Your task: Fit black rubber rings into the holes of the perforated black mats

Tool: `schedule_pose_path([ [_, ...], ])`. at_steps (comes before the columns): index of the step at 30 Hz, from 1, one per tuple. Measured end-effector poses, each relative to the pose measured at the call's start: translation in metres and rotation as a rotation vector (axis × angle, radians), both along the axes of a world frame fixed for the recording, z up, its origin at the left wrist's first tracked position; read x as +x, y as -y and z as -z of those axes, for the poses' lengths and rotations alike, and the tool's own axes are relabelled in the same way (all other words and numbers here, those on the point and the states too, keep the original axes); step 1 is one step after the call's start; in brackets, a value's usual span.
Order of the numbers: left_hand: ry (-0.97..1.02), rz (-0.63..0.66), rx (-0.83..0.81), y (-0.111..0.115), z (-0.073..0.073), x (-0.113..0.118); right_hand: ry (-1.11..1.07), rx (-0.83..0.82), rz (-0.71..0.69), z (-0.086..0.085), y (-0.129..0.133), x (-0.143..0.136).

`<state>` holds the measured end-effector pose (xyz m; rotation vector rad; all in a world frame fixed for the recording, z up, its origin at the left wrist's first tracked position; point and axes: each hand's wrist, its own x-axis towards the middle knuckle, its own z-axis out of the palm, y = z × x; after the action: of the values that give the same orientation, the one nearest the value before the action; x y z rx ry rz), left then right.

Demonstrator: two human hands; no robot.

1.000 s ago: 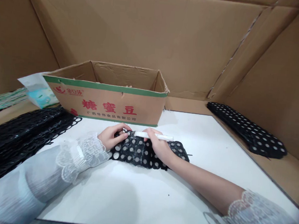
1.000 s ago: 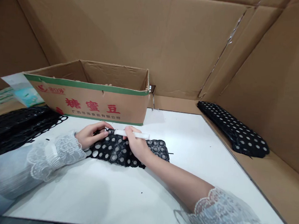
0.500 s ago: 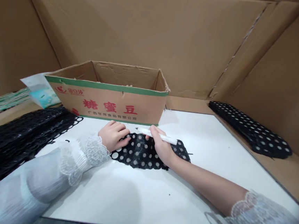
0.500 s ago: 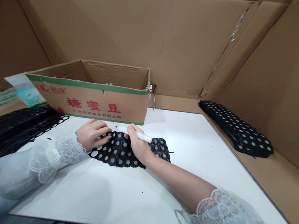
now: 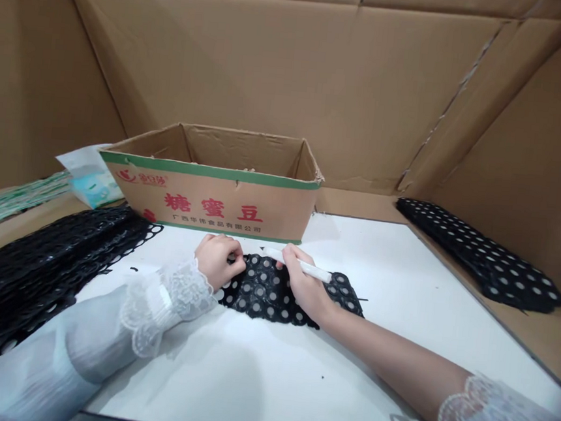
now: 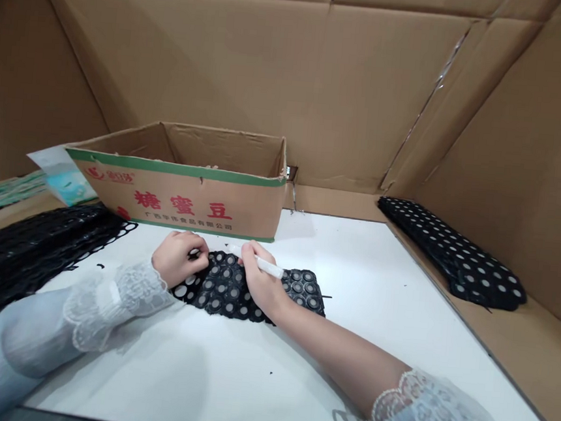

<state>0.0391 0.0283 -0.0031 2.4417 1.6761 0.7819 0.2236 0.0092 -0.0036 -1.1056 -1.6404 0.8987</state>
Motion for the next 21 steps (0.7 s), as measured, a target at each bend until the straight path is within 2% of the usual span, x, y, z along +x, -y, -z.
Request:
schedule_pose_path([
  [3, 0.069, -0.052, -0.042, -0.009, -0.002, -0.008, -0.025, -0.039, 0.057, 0.004, -0.005, -0.001],
  [7, 0.133, -0.225, -0.008, -0.019, -0.012, -0.034, -0.069, -0.092, 0.117, 0.008, -0.009, 0.000],
  [10, 0.158, -0.360, 0.158, -0.019, -0.036, -0.056, -0.097, -0.097, 0.131, 0.008, -0.009, 0.001],
  [12, 0.128, -0.414, 0.453, -0.022, -0.060, -0.066, -0.103, -0.101, 0.110, 0.008, -0.009, 0.002],
  [14, 0.015, -0.402, 0.695, -0.032, -0.084, -0.070, -0.110, -0.108, 0.088, 0.008, -0.009, 0.002],
  [16, -0.101, -0.382, 0.744, -0.049, -0.104, -0.072, -0.122, -0.114, 0.080, 0.008, -0.009, 0.002],
  [18, -0.139, -0.372, 0.681, -0.065, -0.115, -0.073, -0.130, -0.111, 0.079, 0.007, -0.009, 0.002],
  [20, -0.118, -0.374, 0.668, -0.071, -0.115, -0.073, -0.125, -0.112, 0.081, 0.006, -0.008, 0.002],
  [21, -0.106, -0.376, 0.685, -0.068, -0.111, -0.072, -0.117, -0.114, 0.080, 0.006, -0.008, 0.002],
])
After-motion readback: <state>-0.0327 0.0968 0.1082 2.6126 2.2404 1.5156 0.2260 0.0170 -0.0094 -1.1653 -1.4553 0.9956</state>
